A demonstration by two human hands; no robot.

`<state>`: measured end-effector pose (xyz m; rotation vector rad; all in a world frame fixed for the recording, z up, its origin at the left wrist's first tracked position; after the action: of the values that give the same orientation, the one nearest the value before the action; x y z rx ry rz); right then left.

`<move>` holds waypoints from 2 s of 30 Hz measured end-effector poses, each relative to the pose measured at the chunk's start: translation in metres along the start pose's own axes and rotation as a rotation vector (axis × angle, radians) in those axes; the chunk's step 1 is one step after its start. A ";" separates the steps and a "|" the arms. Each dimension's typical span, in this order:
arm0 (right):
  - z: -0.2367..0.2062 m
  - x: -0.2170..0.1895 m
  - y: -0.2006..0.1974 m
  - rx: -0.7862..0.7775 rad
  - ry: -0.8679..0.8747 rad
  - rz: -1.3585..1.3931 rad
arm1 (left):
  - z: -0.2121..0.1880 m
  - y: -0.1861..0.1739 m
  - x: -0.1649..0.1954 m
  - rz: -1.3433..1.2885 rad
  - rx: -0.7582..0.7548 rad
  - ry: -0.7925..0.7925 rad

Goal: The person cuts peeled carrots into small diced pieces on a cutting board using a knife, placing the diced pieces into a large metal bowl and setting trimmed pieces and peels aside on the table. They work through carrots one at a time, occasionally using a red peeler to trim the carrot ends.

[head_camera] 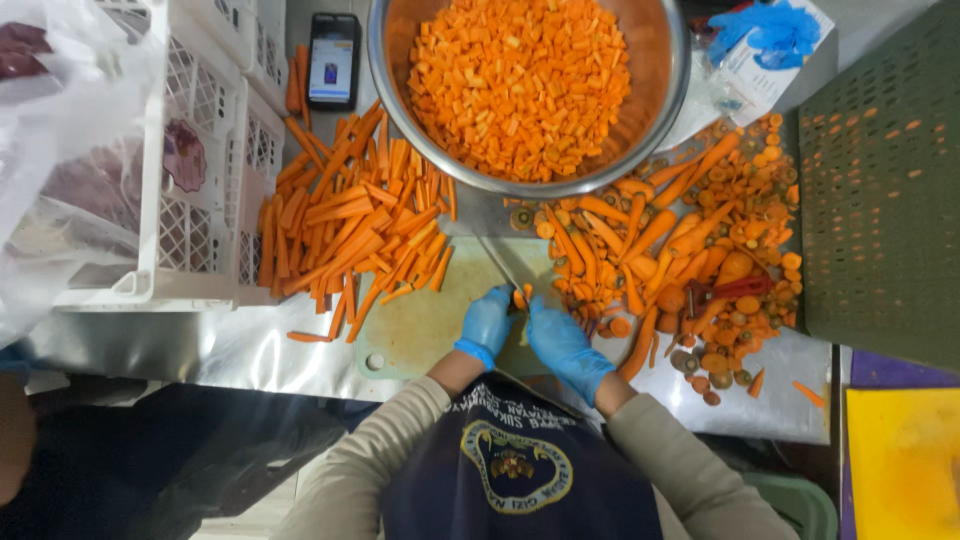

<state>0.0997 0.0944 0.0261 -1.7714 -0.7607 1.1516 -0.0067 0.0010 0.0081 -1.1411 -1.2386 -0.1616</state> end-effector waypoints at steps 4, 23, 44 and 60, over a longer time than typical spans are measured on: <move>0.003 -0.009 0.004 -0.032 -0.035 -0.125 | 0.001 0.002 -0.003 -0.024 -0.033 -0.028; 0.009 0.003 -0.004 0.035 -0.042 0.349 | 0.016 -0.008 -0.004 -0.205 -0.052 -0.165; -0.056 -0.007 0.014 0.350 -0.347 -0.269 | -0.001 -0.016 -0.003 0.152 0.202 -0.145; -0.037 -0.001 0.020 0.290 -0.260 -0.115 | 0.006 -0.003 -0.019 0.255 0.118 -0.112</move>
<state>0.1339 0.0724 0.0160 -1.3386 -0.7916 1.3554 -0.0202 -0.0045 -0.0054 -1.2057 -1.1726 0.1674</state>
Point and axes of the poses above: each hand's wrist, its own z-axis towards the middle knuckle, its own y-axis out of the palm, x = y × z, the point moved 5 cm from there along z, towards the middle knuckle, and after that the axes turned 8 degrees about -y, right-handed, at the moved point
